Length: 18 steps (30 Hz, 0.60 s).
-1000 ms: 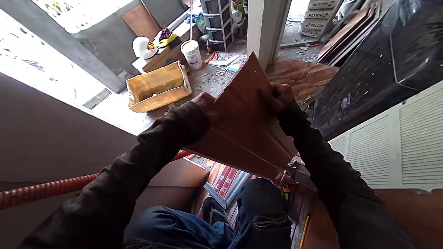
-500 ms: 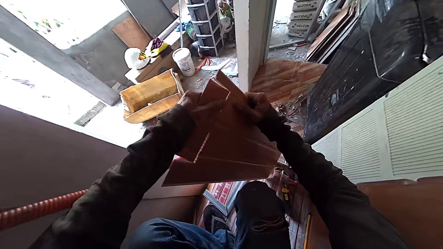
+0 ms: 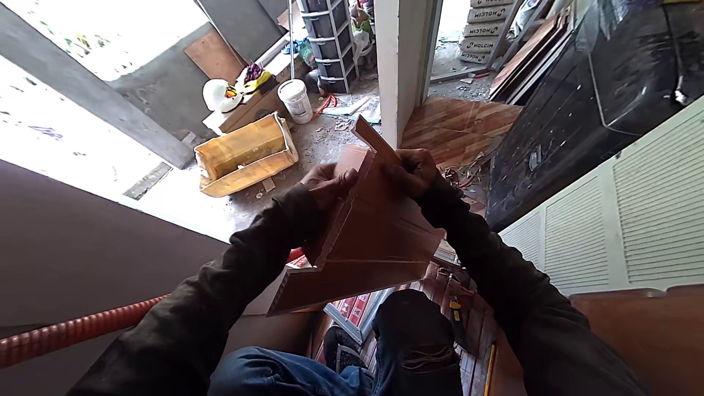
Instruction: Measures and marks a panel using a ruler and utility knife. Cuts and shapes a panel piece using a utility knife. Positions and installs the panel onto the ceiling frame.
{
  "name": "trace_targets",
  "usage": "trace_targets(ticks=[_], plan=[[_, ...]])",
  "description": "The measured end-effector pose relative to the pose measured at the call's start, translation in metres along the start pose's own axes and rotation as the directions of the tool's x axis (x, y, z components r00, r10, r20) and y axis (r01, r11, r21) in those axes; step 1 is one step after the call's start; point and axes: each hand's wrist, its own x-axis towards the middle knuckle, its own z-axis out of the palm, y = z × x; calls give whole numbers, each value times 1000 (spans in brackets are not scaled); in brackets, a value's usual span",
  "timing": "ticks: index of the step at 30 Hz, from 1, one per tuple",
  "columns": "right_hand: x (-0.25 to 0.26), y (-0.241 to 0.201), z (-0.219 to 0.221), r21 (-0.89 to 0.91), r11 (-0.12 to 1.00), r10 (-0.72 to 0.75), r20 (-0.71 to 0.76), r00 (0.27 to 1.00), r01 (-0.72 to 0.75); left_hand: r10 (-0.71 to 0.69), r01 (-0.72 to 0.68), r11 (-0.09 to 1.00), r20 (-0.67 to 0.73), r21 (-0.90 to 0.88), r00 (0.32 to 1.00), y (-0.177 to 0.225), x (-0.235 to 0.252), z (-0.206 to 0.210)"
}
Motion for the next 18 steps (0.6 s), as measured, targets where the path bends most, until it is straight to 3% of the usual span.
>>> trace_targets(ticks=[4, 8, 10, 12, 15, 17, 18], plan=[[0, -1, -2, 83, 996, -30, -21, 999, 31, 129, -55, 884, 129, -463, 983, -66, 24, 17], [-5, 12, -9, 109, 992, -59, -31, 998, 62, 30, -1, 912, 64, -409, 997, -29, 6, 44], [-7, 15, -14, 98, 995, -25, -51, 998, 30, -9, -10, 990, -137, -141, 991, -7, 2, 40], [-6, 14, -15, 76, 997, 21, -70, 997, -16, 7, 62, 966, -264, 252, 964, 17, 2, 24], [1, 16, -14, 20, 997, 71, -107, 992, -69, 240, 56, 627, -261, 777, 935, 60, -6, 4], [4, 22, -18, -15, 994, 102, -151, 983, -105, 395, 65, 431, -253, 900, 883, 89, -20, -10], [5, 25, -21, -31, 993, 108, -174, 979, -115, 469, 78, 387, -269, 919, 841, 102, -26, -16]])
